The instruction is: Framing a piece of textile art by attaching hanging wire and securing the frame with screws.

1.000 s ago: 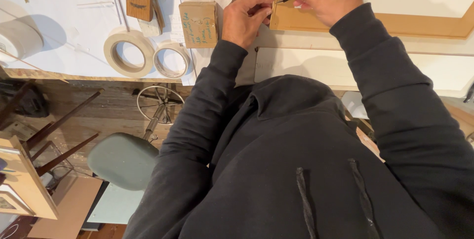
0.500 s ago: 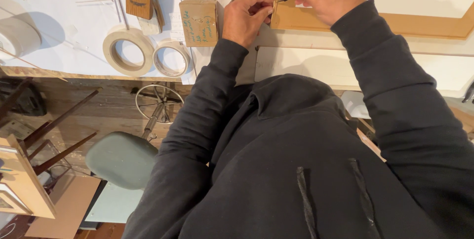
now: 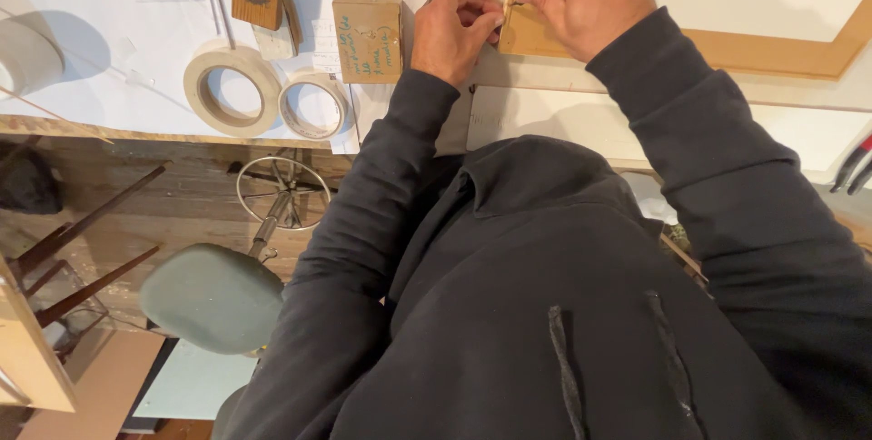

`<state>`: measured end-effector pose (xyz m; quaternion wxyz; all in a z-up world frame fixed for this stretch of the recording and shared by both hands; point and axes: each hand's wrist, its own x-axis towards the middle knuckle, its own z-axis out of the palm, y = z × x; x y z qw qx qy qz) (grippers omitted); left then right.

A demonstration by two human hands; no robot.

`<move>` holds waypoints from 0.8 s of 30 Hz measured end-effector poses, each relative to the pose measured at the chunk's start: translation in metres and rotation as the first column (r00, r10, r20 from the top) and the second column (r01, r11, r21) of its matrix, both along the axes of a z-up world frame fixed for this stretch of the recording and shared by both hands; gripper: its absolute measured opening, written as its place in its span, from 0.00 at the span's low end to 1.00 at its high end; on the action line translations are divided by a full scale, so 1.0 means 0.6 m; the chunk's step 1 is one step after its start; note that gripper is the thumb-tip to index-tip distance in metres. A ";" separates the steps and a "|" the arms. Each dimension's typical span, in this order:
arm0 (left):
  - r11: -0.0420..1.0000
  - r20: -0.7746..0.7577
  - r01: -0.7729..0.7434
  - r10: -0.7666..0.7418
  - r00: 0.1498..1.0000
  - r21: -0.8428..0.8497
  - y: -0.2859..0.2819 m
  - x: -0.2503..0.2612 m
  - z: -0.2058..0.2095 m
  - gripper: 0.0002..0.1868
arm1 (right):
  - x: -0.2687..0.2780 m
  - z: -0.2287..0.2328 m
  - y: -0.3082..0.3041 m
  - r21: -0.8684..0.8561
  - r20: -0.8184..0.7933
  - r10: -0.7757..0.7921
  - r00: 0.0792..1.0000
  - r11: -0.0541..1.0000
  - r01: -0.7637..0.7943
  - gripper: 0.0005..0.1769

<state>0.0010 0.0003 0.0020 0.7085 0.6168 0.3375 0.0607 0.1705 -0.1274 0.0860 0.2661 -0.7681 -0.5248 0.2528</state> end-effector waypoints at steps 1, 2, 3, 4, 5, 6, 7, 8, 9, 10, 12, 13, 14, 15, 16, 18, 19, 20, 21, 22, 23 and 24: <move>1.000 0.005 0.003 -0.003 1.000 0.010 -0.001 -0.001 -0.002 0.12 | -0.002 0.000 0.001 0.007 0.076 0.024 0.997 1.000 -0.025 0.13; 1.000 0.009 0.005 -0.006 1.000 0.021 -0.001 -0.002 -0.003 0.13 | -0.004 0.000 0.001 0.012 0.151 0.048 0.987 0.999 -0.050 0.15; 1.000 0.012 0.001 -0.001 1.000 0.018 -0.001 -0.002 -0.001 0.13 | -0.008 0.000 0.000 0.009 0.154 0.053 0.987 0.998 -0.055 0.15; 0.999 0.007 0.005 -0.005 1.000 0.034 -0.001 -0.003 0.001 0.13 | -0.011 0.000 -0.001 0.005 0.134 0.034 0.990 0.999 -0.036 0.14; 0.999 0.003 0.009 -0.009 1.000 0.052 0.000 -0.003 0.002 0.13 | -0.014 -0.001 -0.001 0.002 0.115 0.016 0.993 1.000 -0.017 0.13; 0.999 0.008 0.004 -0.005 1.000 0.050 -0.002 -0.003 -0.001 0.13 | -0.018 0.007 0.002 0.001 0.120 0.021 0.993 1.000 -0.021 0.13; 0.999 0.009 0.003 -0.003 1.000 0.051 -0.002 -0.003 -0.004 0.13 | -0.022 0.014 0.005 0.011 0.116 0.022 0.993 1.000 -0.023 0.10; 0.999 0.011 0.001 -0.002 1.000 0.052 -0.002 -0.004 -0.007 0.13 | -0.027 0.021 0.009 0.021 0.112 0.023 0.993 0.999 -0.025 0.08; 0.999 0.014 -0.002 0.001 1.000 0.048 -0.002 -0.004 -0.005 0.13 | -0.029 0.024 0.009 0.018 0.115 0.026 0.993 0.999 -0.028 0.08; 0.999 0.010 0.000 -0.001 1.000 0.049 -0.003 -0.004 -0.004 0.13 | -0.032 0.026 0.009 0.016 0.124 0.024 0.992 1.000 -0.027 0.08; 0.999 0.009 0.000 0.000 1.000 0.049 -0.003 -0.004 -0.004 0.13 | -0.034 0.027 0.010 0.013 0.135 0.025 0.990 1.000 -0.027 0.07; 0.999 0.016 -0.012 0.011 1.000 0.043 -0.004 -0.004 -0.006 0.13 | -0.034 0.027 0.010 0.012 0.145 0.039 0.989 0.999 -0.041 0.07; 0.999 0.023 -0.024 0.023 0.999 0.036 -0.006 -0.005 -0.009 0.13 | -0.034 0.026 0.010 0.012 0.155 0.053 0.987 0.998 -0.055 0.07; 0.999 0.024 -0.028 0.027 0.999 0.036 -0.006 -0.005 -0.011 0.13 | -0.034 0.023 0.010 0.012 0.156 0.057 0.986 0.998 -0.059 0.07; 0.999 0.033 -0.036 0.035 0.999 0.036 -0.006 -0.006 -0.013 0.14 | -0.034 0.020 0.010 0.021 0.173 0.074 0.982 0.997 -0.079 0.08; 0.998 0.043 -0.047 0.046 0.998 0.032 -0.010 -0.005 -0.017 0.14 | -0.035 0.018 0.008 0.026 0.190 0.095 0.977 0.994 -0.102 0.08; 0.998 0.042 -0.045 0.044 0.998 0.041 -0.009 -0.005 -0.019 0.14 | -0.035 0.018 0.009 0.029 0.194 0.093 0.977 0.994 -0.101 0.08; 0.998 0.042 -0.044 0.042 0.998 0.050 -0.010 -0.004 -0.020 0.14 | -0.036 0.018 0.010 0.032 0.197 0.092 0.976 0.994 -0.100 0.07; 0.998 0.043 -0.047 0.044 0.998 0.052 -0.009 -0.005 -0.020 0.14 | -0.036 0.017 0.011 0.034 0.198 0.094 0.976 0.994 -0.103 0.07; 0.998 0.044 -0.046 0.044 0.998 0.043 -0.009 -0.006 -0.020 0.13 | -0.036 0.016 0.011 0.026 0.188 0.093 0.978 0.995 -0.100 0.07; 0.999 0.046 -0.042 0.041 0.998 0.032 -0.011 -0.007 -0.020 0.13 | -0.037 0.016 0.010 0.016 0.177 0.090 0.980 0.995 -0.095 0.08; 0.999 0.046 -0.042 0.041 0.998 0.033 -0.011 -0.009 -0.020 0.13 | -0.038 0.016 0.011 0.017 0.178 0.090 0.980 0.995 -0.094 0.08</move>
